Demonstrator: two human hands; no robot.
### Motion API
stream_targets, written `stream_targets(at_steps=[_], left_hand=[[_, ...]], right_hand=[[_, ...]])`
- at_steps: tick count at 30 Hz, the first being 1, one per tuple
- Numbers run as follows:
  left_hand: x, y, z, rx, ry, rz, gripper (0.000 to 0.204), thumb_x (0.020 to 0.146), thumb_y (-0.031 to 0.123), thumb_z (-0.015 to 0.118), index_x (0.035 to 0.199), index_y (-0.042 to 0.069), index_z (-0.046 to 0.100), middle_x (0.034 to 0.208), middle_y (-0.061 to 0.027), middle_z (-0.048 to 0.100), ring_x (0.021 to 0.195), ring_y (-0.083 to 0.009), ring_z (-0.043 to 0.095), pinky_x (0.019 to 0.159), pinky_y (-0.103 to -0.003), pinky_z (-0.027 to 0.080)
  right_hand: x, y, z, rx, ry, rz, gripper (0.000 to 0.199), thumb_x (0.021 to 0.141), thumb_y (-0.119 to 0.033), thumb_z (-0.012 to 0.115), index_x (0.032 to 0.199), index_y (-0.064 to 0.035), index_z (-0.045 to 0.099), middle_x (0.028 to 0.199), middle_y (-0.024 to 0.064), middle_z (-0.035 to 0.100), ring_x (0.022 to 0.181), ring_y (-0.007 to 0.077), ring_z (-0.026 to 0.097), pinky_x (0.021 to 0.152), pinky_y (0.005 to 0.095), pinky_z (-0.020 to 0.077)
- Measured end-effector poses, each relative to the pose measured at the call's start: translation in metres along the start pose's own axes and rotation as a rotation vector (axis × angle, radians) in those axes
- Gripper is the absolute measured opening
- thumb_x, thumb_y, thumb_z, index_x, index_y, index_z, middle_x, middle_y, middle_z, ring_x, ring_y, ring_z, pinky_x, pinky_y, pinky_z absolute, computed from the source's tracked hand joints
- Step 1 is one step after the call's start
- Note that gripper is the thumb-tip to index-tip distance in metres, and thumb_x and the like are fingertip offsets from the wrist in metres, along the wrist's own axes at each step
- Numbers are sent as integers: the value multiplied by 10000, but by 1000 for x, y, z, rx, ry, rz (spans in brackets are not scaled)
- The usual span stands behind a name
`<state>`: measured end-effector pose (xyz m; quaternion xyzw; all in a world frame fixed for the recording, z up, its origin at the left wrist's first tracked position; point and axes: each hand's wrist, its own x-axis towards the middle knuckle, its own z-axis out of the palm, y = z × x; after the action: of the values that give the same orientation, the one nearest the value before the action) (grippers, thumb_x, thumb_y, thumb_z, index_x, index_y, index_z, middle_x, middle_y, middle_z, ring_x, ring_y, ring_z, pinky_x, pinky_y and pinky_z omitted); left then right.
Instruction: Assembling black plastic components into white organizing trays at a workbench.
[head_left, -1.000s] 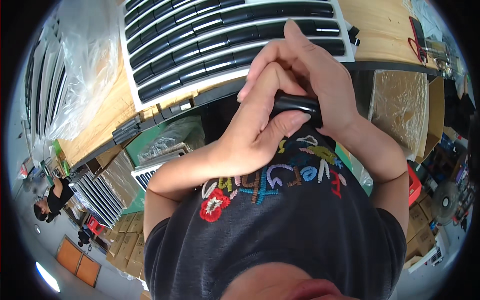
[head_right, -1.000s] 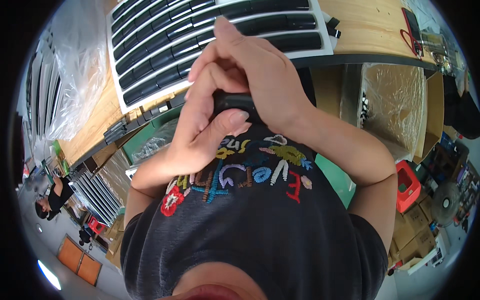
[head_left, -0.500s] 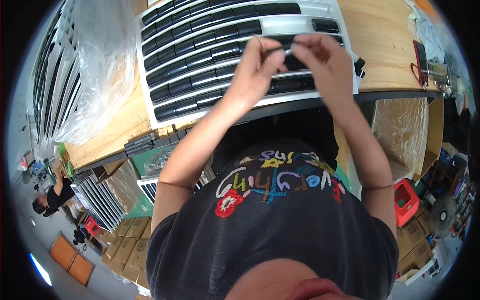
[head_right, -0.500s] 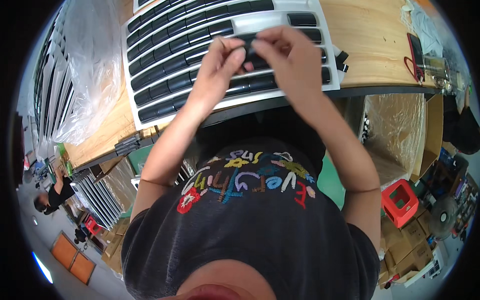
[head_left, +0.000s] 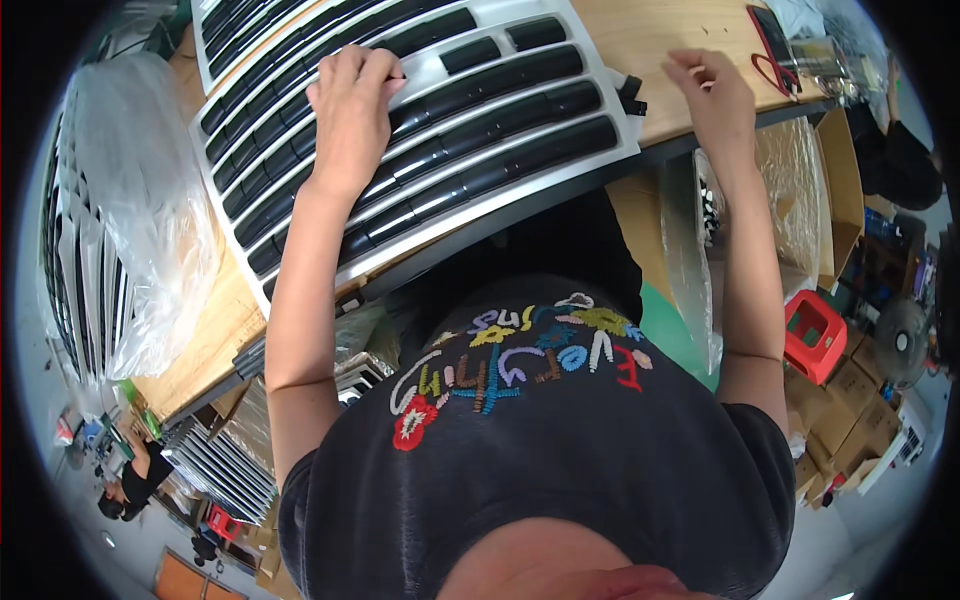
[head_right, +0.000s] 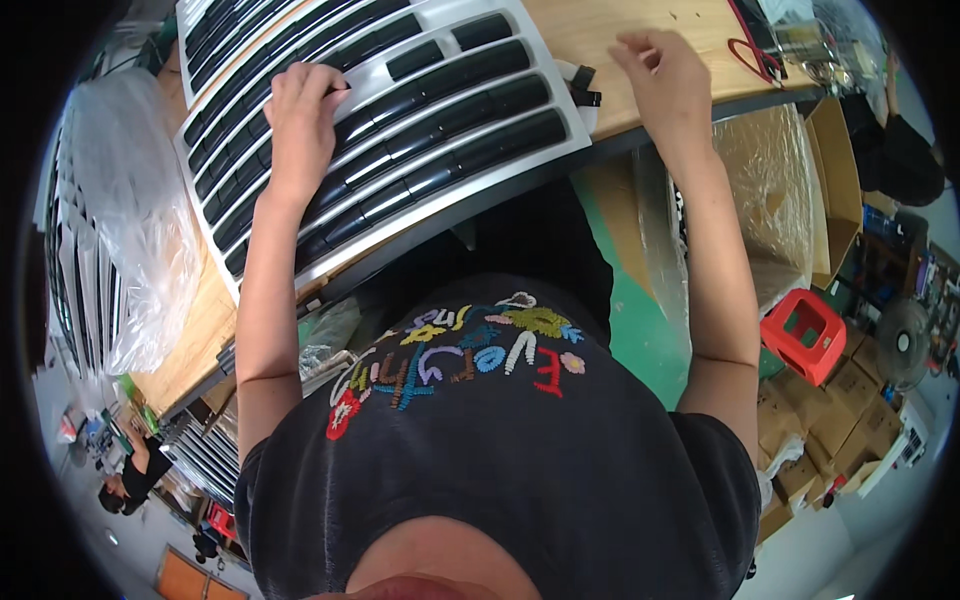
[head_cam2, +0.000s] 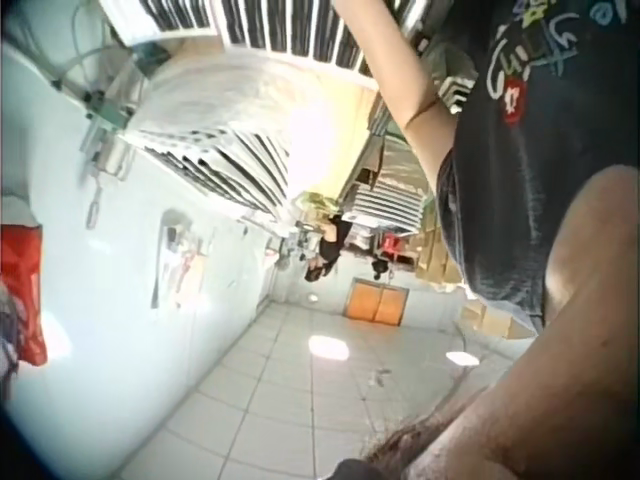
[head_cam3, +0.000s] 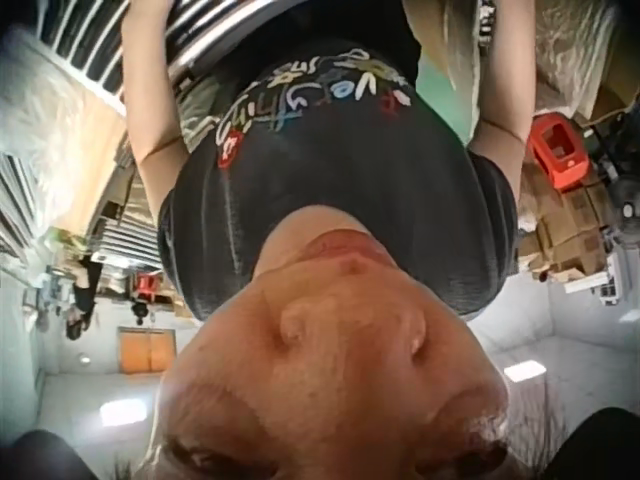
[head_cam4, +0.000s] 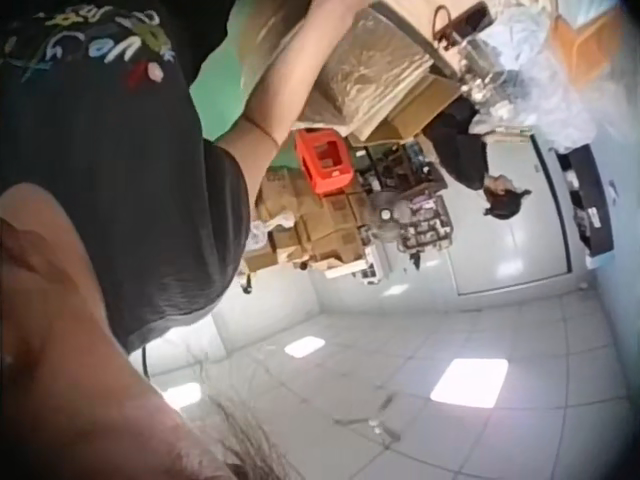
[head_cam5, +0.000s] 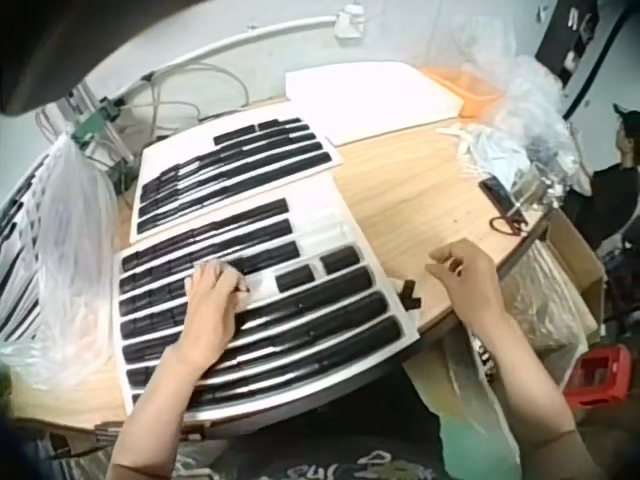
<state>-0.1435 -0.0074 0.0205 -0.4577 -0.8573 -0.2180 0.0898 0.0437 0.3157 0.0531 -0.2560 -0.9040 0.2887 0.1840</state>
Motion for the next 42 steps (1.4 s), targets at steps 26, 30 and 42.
stream_targets(at_steps=[26,30,42], left_hand=[[-43,114,9,-1811,101,-676,215,1004,125,588,1189,34,528,960,-22,597,787,-67,591,712,-196,494],[-47,116,-4,-1646,-4,-616,218,1010,163,580,1167,32,505,981,-27,575,826,-61,556,737,-203,480],[-72,120,-40,-1691,-103,-506,154,1011,74,536,1120,23,440,938,-42,503,732,-75,505,645,-219,432]], right_hand=[[-60,-113,0,340,-418,-141,168,937,-98,664,880,-17,528,714,-5,457,658,71,415,605,226,363],[-64,-123,4,364,-548,-145,182,936,-85,657,868,-20,501,706,-3,423,641,75,382,582,239,347],[-86,-143,4,520,-779,-3,187,968,-96,632,847,-23,510,719,-38,467,650,32,469,569,190,391]])
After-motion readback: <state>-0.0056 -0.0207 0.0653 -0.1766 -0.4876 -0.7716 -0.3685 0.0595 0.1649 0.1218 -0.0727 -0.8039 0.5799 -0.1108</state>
